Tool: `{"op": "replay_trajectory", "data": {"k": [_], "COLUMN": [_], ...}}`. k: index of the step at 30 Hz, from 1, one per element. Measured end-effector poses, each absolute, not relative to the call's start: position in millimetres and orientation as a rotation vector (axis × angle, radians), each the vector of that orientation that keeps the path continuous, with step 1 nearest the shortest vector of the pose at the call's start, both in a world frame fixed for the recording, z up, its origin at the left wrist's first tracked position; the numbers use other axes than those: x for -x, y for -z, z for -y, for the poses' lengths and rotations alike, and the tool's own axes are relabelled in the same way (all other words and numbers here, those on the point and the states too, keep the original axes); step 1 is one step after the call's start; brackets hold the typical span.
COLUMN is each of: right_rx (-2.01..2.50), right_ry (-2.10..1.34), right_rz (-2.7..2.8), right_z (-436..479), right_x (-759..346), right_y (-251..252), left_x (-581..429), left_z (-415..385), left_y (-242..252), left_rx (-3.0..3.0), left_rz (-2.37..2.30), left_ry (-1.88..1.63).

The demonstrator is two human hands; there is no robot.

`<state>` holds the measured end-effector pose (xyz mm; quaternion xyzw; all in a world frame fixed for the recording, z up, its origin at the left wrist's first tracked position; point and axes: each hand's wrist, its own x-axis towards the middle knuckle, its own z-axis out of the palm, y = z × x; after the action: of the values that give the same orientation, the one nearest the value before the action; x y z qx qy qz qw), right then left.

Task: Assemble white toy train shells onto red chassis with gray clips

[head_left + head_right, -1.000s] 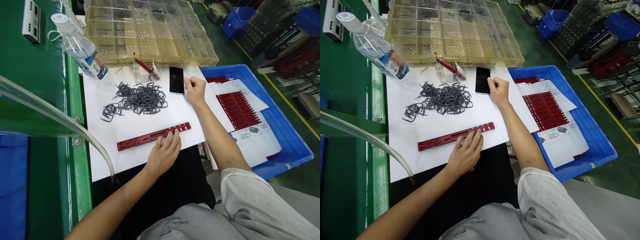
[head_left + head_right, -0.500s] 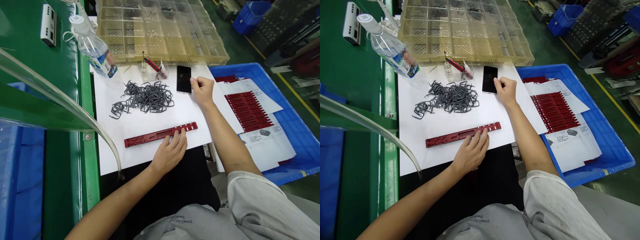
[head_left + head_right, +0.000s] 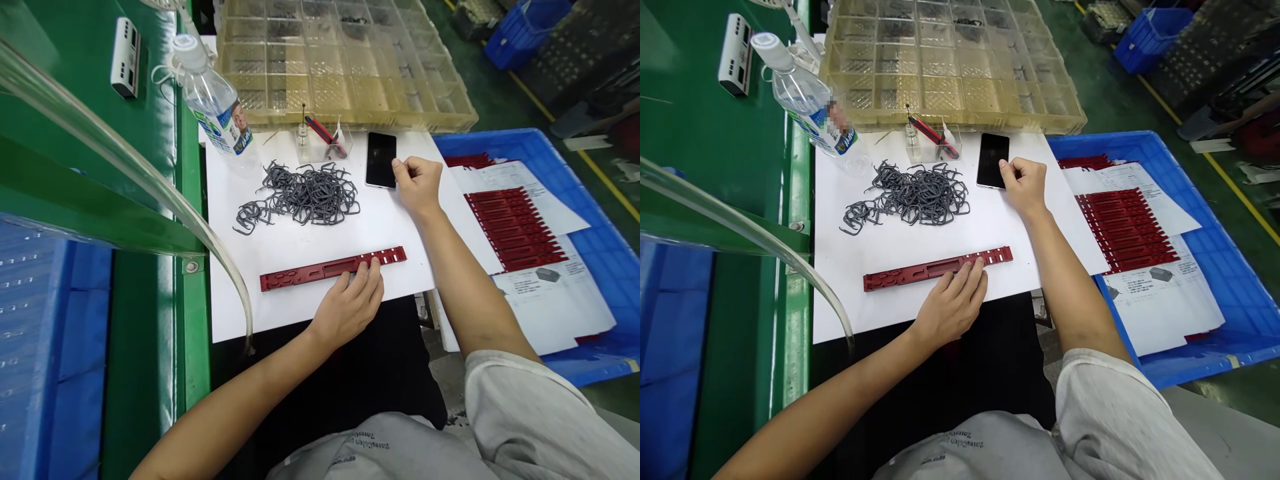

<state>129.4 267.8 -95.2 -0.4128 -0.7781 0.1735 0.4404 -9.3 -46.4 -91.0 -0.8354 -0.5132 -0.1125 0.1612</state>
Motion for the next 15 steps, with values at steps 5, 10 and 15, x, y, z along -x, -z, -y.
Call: {"op": "replay_trajectory", "data": {"k": [5, 10, 15], "right_rx": [1.029, 1.006, 1.004], "right_ry": [-0.422, -0.449, -0.437], "right_rz": [1.945, 1.958, 1.987], "right_z": [-266.4, -266.1, -265.2], "right_x": [-129.2, -129.4, -128.5], "right_y": [92.2, 90.3, 89.1], "left_x": [10.2, 7.3, 5.5], "left_z": [46.4, 46.8, 50.0], "left_y": [89.3, 90.9, 95.2], "left_rx": [2.394, 2.306, 2.228], "left_rz": [1.438, 1.469, 1.627], "left_ry": [0.3, 0.393, 0.459]}}
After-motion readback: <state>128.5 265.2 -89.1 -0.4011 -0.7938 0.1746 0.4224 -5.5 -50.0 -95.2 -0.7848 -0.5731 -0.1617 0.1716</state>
